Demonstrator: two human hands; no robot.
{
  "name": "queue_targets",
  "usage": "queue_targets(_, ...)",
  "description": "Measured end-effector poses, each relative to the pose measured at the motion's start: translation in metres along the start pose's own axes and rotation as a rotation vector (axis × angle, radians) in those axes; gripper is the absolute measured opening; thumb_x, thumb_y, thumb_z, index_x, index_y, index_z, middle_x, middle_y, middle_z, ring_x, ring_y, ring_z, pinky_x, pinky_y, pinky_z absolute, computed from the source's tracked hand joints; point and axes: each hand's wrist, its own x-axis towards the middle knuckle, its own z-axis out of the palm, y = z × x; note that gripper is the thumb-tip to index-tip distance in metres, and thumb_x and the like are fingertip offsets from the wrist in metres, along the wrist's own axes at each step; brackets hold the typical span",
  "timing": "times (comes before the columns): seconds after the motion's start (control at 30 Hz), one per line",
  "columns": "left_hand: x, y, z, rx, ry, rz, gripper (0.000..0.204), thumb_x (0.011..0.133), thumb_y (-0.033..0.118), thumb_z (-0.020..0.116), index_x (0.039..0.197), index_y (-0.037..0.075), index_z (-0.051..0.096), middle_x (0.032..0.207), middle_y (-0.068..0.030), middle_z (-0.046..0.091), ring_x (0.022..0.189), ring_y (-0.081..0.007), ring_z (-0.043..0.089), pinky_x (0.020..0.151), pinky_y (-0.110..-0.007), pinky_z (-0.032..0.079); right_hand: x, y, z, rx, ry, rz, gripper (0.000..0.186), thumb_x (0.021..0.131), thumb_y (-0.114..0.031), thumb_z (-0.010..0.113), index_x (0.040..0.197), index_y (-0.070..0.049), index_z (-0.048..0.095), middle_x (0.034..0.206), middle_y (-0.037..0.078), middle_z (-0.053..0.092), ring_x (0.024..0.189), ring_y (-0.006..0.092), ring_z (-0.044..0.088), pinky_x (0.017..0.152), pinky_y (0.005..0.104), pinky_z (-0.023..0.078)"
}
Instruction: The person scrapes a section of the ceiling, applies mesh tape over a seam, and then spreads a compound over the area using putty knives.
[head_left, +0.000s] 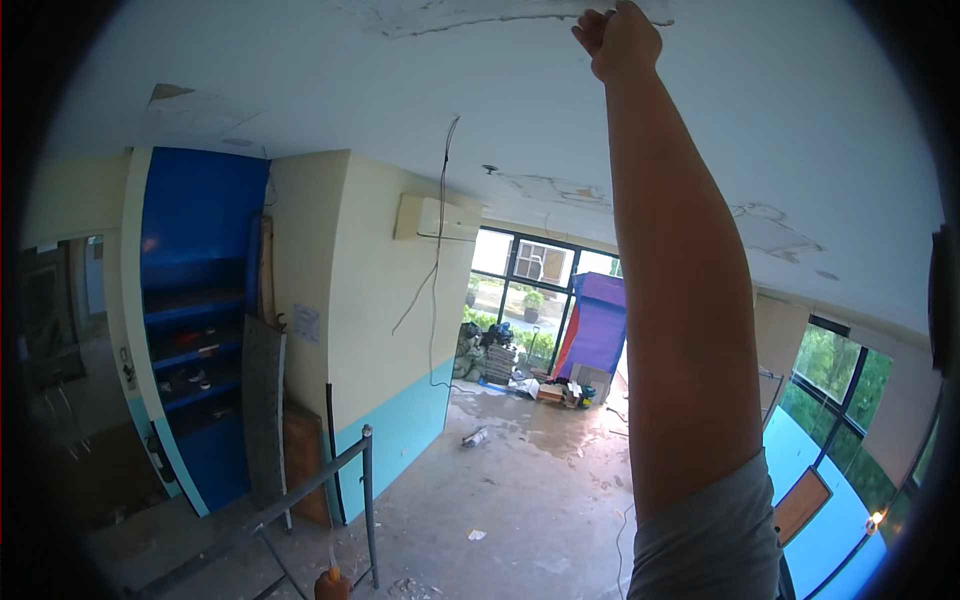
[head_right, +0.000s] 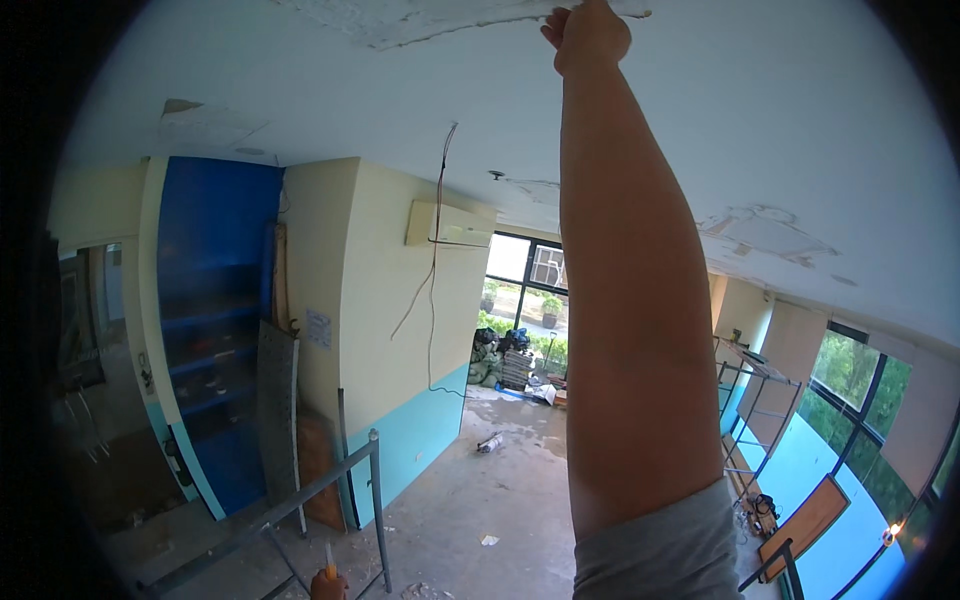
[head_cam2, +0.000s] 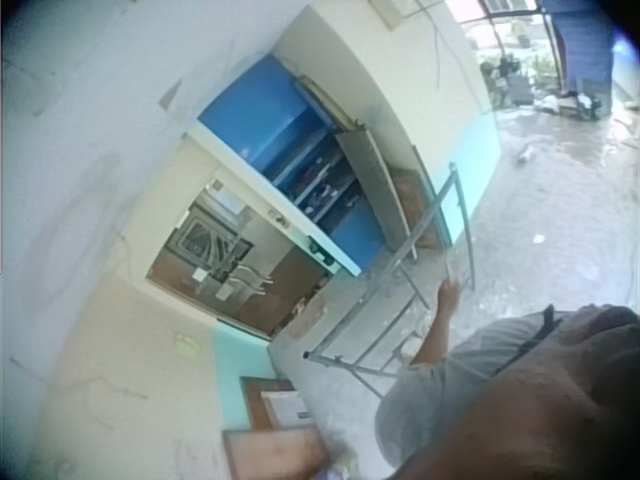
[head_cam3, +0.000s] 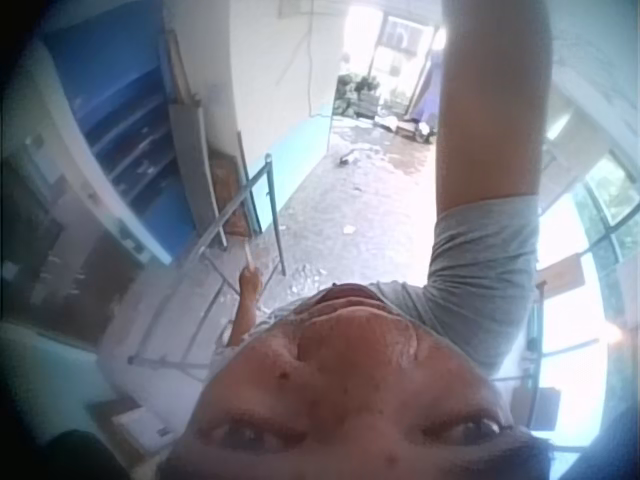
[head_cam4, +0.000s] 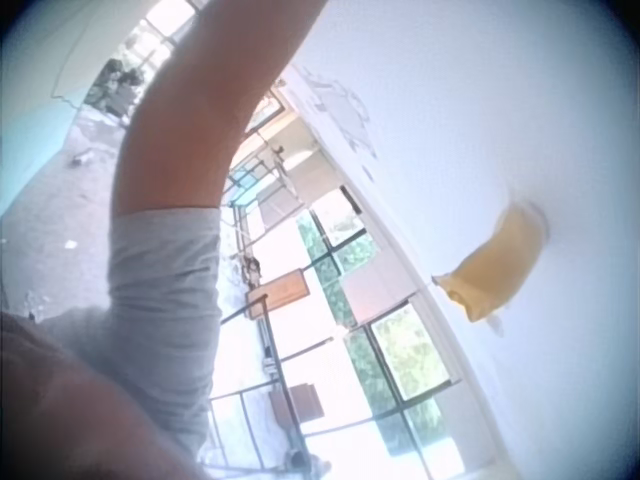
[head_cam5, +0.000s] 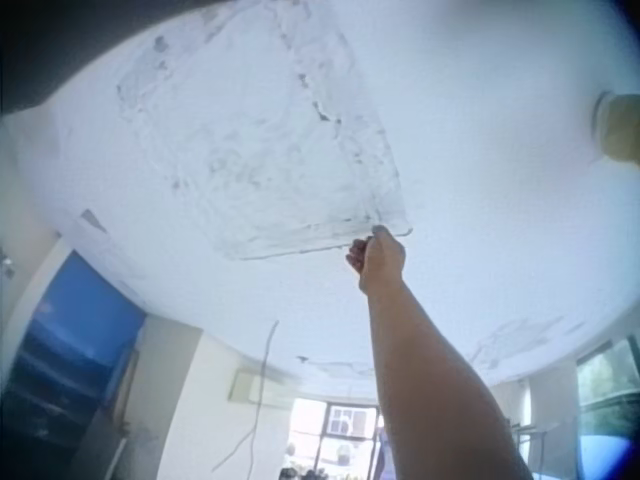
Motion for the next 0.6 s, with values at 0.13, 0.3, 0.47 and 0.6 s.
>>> queue_targets(0.13,-0.004,-0.038,-0.019,-0.014,-0.004,-0.125,0.026,0.089,0.026,0.056,0.103,0.005,0.060,0.070,-0.0097,0.060,0.058,-0.0224,0.058,0.048,-0.038,0.048,-0.002,0.010,0.013,-0.202,-0.316,0.086,0.029,0.095,-0.026,0.054,0.113,-0.002,0.056,0.107,0.013,0.060,0.105,0.0282,0.056,0.090,0.0453,0.049)
queue_targets(0.3,-0.025,-0.077,-0.037,-0.067,0.034,-0.111,0.022,0.088,0.024,0.056,0.103,0.008,0.059,0.067,-0.0063,0.056,0.054,-0.0188,0.053,0.043,-0.035,0.045,0.020,0.014,-0.006,-0.103,-0.231,-0.242,0.026,0.086,-0.020,0.058,0.107,-0.005,0.058,0.103,0.006,0.059,0.096,0.0221,0.054,0.086,0.0398,0.047)
queue_targets(0.47,-0.047,-0.075,-0.062,0.046,0.177,-0.300,0.013,0.087,0.021,0.057,0.096,0.012,0.059,0.068,-0.0055,0.057,0.051,-0.0213,0.051,0.044,-0.037,0.044,0.025,0.012,-0.015,-0.199,-0.246,-0.304,0.025,0.085,-0.022,0.059,0.103,-0.005,0.059,0.096,0.006,0.059,0.089,0.0188,0.054,0.080,0.0379,0.048)
queue_targets(0.6,-0.051,-0.108,-0.098,0.997,0.254,0.220,0.015,0.085,0.022,0.060,0.098,0.014,0.063,0.072,-0.0097,0.061,0.057,-0.0257,0.056,0.056,-0.042,0.048,0.032,0.016,-0.007,-0.374,-0.182,-0.222,0.028,0.085,-0.025,0.061,0.104,-0.004,0.063,0.089,0.005,0.064,0.081,0.0211,0.060,0.072,0.0361,0.048)
